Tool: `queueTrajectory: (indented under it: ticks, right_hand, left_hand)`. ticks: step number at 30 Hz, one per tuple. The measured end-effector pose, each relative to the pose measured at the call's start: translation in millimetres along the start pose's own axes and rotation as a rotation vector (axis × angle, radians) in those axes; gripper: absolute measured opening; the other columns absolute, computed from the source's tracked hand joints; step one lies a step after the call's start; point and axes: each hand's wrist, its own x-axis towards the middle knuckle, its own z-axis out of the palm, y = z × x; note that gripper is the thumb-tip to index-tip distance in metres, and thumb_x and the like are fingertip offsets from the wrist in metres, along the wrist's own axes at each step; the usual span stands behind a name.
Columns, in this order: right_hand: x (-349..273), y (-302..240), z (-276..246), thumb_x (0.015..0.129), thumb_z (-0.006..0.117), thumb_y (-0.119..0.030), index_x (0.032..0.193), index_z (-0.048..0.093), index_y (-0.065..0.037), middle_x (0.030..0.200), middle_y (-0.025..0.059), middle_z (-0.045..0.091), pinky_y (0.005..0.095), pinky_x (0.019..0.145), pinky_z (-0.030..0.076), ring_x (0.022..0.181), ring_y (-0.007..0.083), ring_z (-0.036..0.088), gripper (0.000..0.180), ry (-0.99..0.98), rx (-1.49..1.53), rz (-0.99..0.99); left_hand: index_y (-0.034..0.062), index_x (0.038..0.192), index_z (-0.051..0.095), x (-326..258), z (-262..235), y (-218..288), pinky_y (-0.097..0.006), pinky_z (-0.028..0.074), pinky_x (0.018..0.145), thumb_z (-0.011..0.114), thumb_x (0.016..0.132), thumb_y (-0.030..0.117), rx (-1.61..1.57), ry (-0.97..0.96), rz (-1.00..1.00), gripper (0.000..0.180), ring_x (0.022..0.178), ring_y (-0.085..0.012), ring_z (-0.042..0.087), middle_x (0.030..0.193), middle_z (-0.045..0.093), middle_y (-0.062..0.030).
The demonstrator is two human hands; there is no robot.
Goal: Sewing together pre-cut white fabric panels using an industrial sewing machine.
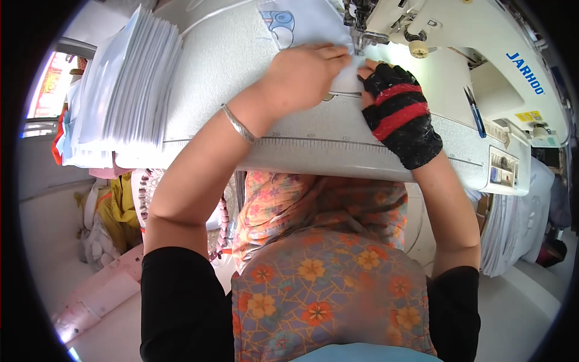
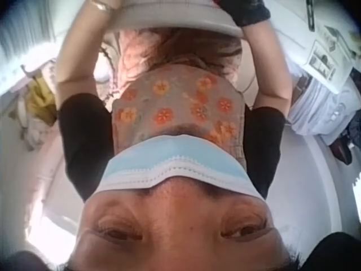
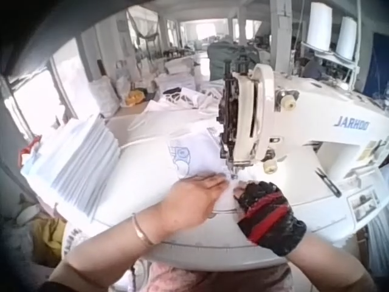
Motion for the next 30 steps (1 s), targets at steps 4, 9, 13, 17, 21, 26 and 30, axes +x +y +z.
queueTrajectory:
  ticks: [4, 9, 13, 17, 21, 26, 30]
  right_hand:
    - [4.1, 4.5, 0.8, 0.079, 0.060, -0.005, 0.115, 0.063, -0.006, 0.118, 0.0153, 0.062, 0.0450, 0.091, 0.049, 0.105, 0.0365, 0.060, 0.036, 0.080, 0.056, -0.048]
    - [-0.8, 13.4, 8.8, 0.079, 0.060, -0.003, 0.112, 0.063, -0.004, 0.114, 0.0161, 0.063, 0.0447, 0.091, 0.049, 0.103, 0.0366, 0.060, 0.033, 0.068, 0.067, -0.063]
    - [1.9, 14.6, 6.3, 0.080, 0.060, -0.002, 0.110, 0.063, -0.004, 0.115, 0.0162, 0.063, 0.0447, 0.090, 0.050, 0.103, 0.0365, 0.060, 0.031, 0.012, 0.095, 0.033]
    - [-1.0, 16.4, 10.9, 0.076, 0.060, 0.000, 0.112, 0.063, -0.003, 0.117, 0.0155, 0.063, 0.0423, 0.094, 0.049, 0.106, 0.0353, 0.060, 0.036, 0.044, 0.114, -0.036]
    - [0.1, 19.4, 10.2, 0.072, 0.060, 0.003, 0.113, 0.064, -0.003, 0.118, 0.0144, 0.063, 0.0402, 0.096, 0.049, 0.110, 0.0342, 0.059, 0.041, 0.018, 0.174, -0.045]
    - [-3.6, 16.1, 4.4, 0.072, 0.060, 0.003, 0.114, 0.064, -0.003, 0.119, 0.0142, 0.063, 0.0402, 0.096, 0.049, 0.110, 0.0341, 0.059, 0.043, 0.001, 0.135, -0.043]
    - [-7.3, 15.7, 5.7, 0.071, 0.061, 0.001, 0.114, 0.064, -0.003, 0.120, 0.0146, 0.063, 0.0402, 0.097, 0.049, 0.109, 0.0338, 0.059, 0.044, -0.008, 0.101, -0.044]
  left_hand:
    - [0.0028, 0.119, 0.064, -2.4, -7.9, 17.3, -0.035, 0.055, 0.088, 0.053, 0.084, 0.009, 0.061, -0.029, -0.030, 0.038, 0.116, -0.0234, 0.061, 0.128, 0.063, -0.0088]
    - [-0.0007, 0.119, 0.063, -7.7, -3.5, 32.1, -0.036, 0.055, 0.086, 0.053, 0.082, 0.009, 0.103, -0.001, -0.035, 0.040, 0.116, -0.0258, 0.062, 0.125, 0.063, -0.0125]
    - [-0.0034, 0.116, 0.063, -12.9, 0.9, 42.3, -0.036, 0.055, 0.086, 0.053, 0.081, 0.009, 0.143, 0.051, -0.008, 0.038, 0.112, -0.0295, 0.063, 0.123, 0.063, -0.0169]
    - [-0.0044, 0.112, 0.064, -11.1, -3.4, 49.4, -0.037, 0.055, 0.084, 0.055, 0.081, 0.008, 0.046, 0.110, -0.013, 0.035, 0.099, -0.0296, 0.065, 0.112, 0.063, -0.0150]
    - [-0.0046, 0.109, 0.064, -12.2, -7.3, 57.3, -0.037, 0.054, 0.082, 0.057, 0.080, 0.007, -0.030, 0.066, -0.059, 0.032, 0.093, -0.0295, 0.065, 0.106, 0.062, -0.0139]
    - [-0.0053, 0.106, 0.065, -12.7, -6.0, 54.6, -0.038, 0.053, 0.089, 0.059, 0.080, 0.007, -0.018, 0.124, -0.028, 0.030, 0.101, -0.0310, 0.065, 0.112, 0.064, -0.0179]
    - [-0.0054, 0.106, 0.065, -7.6, -2.8, 51.2, -0.038, 0.051, 0.092, 0.060, 0.080, 0.007, -0.035, 0.133, -0.017, 0.029, 0.105, -0.0313, 0.064, 0.114, 0.064, -0.0198]
